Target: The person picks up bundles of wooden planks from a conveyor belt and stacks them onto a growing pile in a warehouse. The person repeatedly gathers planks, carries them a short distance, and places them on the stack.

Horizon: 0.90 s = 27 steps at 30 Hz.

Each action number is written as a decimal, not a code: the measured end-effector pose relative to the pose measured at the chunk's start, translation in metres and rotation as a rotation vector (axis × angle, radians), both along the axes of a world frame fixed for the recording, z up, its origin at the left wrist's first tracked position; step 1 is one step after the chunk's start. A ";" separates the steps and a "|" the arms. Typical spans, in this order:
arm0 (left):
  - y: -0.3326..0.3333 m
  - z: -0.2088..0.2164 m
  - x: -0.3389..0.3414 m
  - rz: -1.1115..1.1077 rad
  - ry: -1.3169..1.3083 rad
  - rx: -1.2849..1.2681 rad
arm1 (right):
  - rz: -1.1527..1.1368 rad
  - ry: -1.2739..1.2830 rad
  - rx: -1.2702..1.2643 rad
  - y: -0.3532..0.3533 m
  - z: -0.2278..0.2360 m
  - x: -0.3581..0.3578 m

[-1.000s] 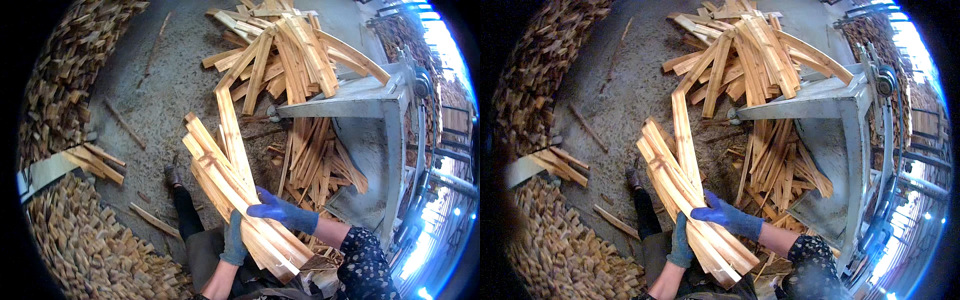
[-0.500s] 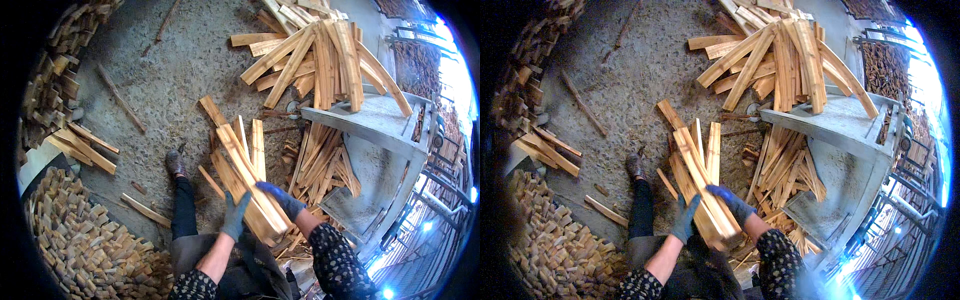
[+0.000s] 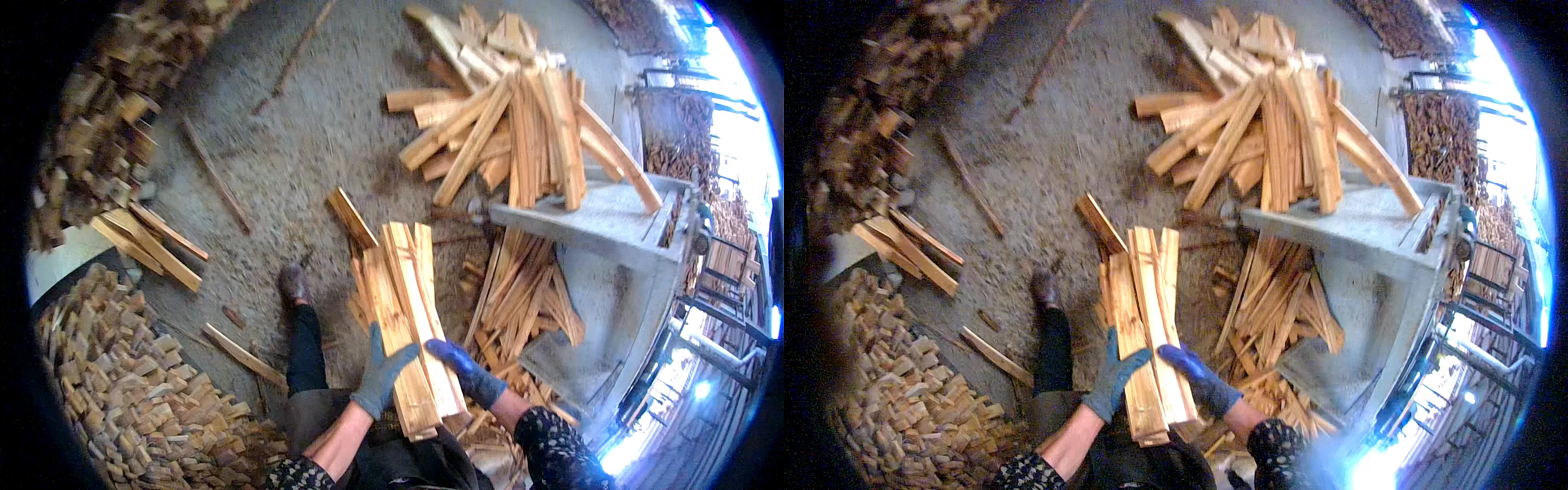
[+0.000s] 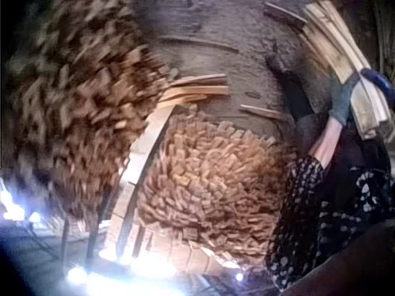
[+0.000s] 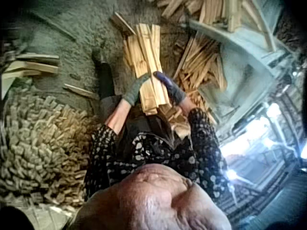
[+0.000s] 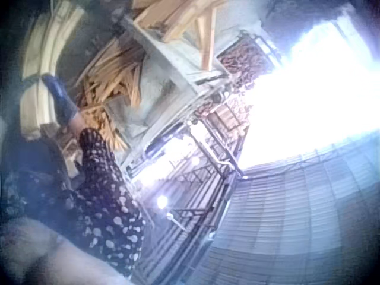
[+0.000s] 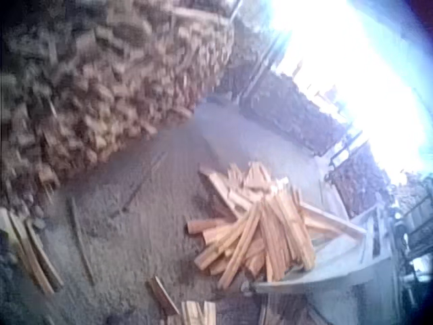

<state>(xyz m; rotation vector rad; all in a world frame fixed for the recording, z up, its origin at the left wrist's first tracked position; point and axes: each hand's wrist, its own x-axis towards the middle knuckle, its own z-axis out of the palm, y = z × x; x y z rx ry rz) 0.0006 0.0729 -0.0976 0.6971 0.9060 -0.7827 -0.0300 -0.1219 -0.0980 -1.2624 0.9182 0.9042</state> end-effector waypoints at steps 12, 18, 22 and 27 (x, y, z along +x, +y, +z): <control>0.054 0.187 0.122 -0.081 -0.732 -0.150 | -0.027 -0.533 -0.250 0.127 0.328 0.145; 0.150 0.357 0.236 0.103 -1.404 0.217 | 0.007 -1.209 -0.261 0.179 0.395 0.226; 0.193 0.417 0.321 0.168 -1.769 0.200 | -0.011 -1.392 -0.189 0.227 0.464 0.298; 0.289 0.480 0.404 0.468 -1.730 0.532 | 0.447 -1.618 0.267 0.323 0.532 0.451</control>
